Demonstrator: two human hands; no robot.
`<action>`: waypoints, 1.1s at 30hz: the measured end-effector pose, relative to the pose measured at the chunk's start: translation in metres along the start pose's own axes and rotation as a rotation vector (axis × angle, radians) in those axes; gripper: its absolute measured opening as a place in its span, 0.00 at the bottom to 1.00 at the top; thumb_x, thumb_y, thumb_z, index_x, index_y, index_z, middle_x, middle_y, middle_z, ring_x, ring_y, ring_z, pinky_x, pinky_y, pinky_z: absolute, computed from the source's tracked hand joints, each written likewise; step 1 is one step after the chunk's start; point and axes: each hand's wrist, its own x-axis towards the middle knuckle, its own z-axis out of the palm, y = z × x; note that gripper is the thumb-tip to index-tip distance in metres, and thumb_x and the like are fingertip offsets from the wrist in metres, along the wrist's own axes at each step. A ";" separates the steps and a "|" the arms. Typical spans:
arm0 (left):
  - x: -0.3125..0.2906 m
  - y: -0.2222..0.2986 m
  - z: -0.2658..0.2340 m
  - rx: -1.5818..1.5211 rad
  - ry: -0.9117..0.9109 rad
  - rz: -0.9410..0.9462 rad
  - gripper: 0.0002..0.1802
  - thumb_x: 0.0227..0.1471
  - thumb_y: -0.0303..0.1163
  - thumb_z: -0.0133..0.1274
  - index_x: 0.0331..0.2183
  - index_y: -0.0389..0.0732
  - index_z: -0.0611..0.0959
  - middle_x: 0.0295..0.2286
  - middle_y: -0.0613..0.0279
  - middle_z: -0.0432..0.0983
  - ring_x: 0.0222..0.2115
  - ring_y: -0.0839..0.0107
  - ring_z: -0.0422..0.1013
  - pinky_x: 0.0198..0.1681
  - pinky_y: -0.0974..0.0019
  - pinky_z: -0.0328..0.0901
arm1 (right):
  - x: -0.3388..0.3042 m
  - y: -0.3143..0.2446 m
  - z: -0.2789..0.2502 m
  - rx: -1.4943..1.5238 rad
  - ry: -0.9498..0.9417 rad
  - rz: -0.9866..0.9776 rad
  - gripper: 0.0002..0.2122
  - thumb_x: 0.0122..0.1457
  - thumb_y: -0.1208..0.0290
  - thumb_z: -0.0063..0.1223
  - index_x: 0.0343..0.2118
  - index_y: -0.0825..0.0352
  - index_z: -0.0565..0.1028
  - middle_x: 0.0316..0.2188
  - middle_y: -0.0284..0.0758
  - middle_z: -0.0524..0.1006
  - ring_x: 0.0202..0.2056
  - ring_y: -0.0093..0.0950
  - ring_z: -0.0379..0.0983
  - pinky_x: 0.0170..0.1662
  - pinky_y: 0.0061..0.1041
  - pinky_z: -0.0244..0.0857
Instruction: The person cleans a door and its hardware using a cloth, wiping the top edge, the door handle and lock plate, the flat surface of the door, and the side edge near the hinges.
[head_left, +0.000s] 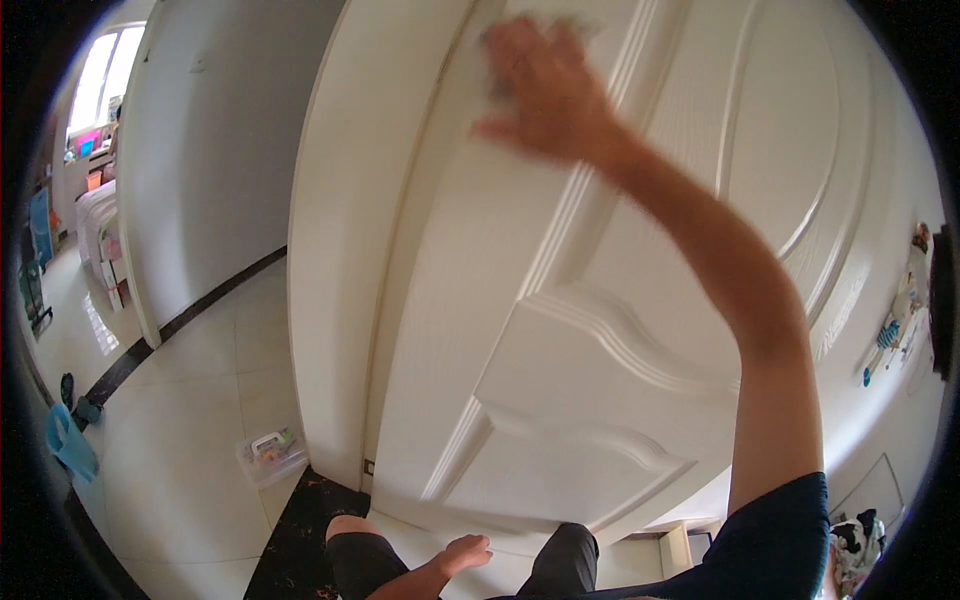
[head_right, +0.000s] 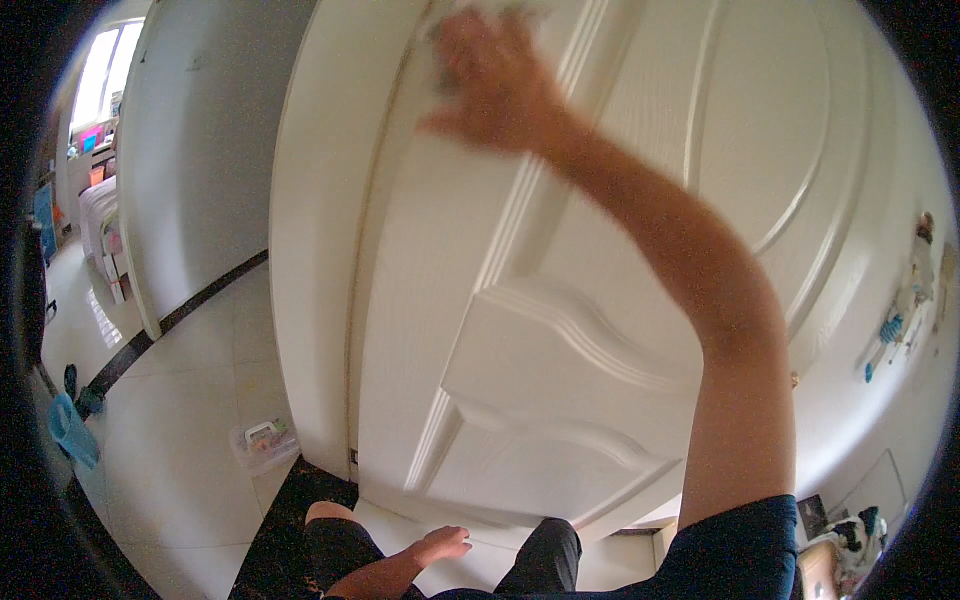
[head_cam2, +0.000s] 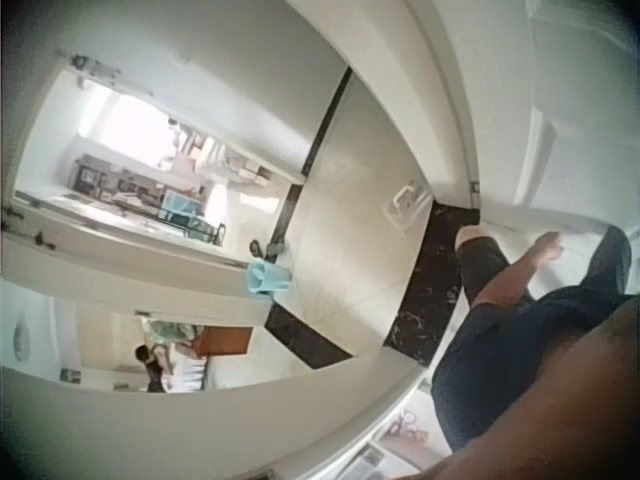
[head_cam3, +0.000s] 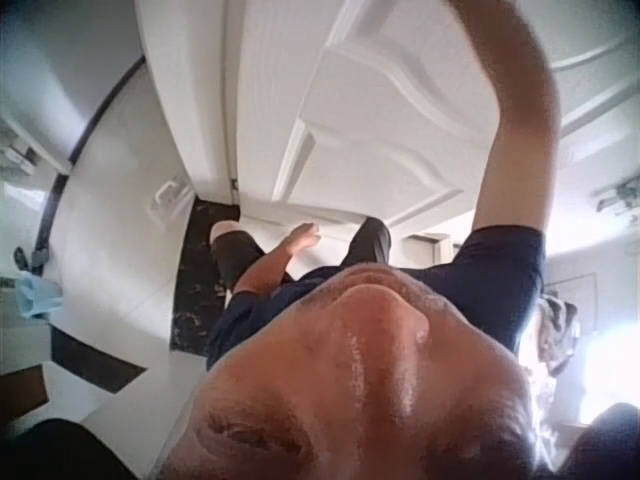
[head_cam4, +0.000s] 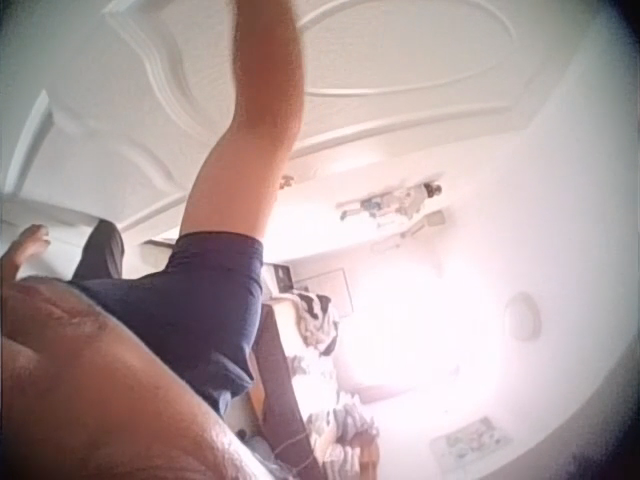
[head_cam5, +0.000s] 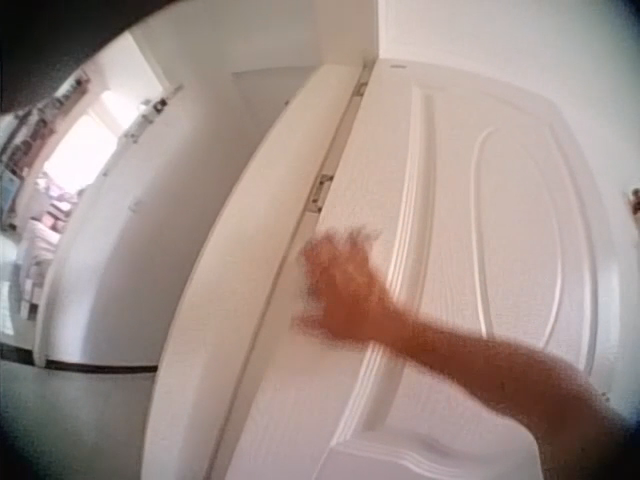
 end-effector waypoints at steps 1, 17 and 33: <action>-0.002 -0.004 -0.003 -0.008 0.018 -0.015 0.23 0.61 0.45 0.59 0.46 0.35 0.90 0.44 0.37 0.88 0.49 0.35 0.83 0.54 0.39 0.76 | -0.013 -0.048 -0.010 0.255 -0.148 0.032 0.51 0.55 0.37 0.74 0.74 0.68 0.68 0.72 0.45 0.69 0.76 0.45 0.61 0.80 0.59 0.45; -0.025 -0.001 -0.008 0.047 -0.091 -0.108 0.24 0.61 0.45 0.58 0.48 0.35 0.90 0.49 0.36 0.86 0.53 0.36 0.81 0.58 0.41 0.75 | -0.058 0.131 -0.110 -0.214 -0.298 0.356 0.46 0.72 0.37 0.55 0.77 0.74 0.61 0.79 0.52 0.58 0.81 0.47 0.48 0.83 0.52 0.39; -0.048 -0.019 -0.007 0.010 -0.040 -0.203 0.24 0.59 0.44 0.58 0.47 0.35 0.91 0.47 0.36 0.87 0.50 0.36 0.82 0.56 0.44 0.75 | -0.173 -0.044 -0.118 0.229 -0.398 0.136 0.39 0.61 0.48 0.70 0.72 0.63 0.73 0.79 0.38 0.63 0.80 0.37 0.54 0.81 0.45 0.50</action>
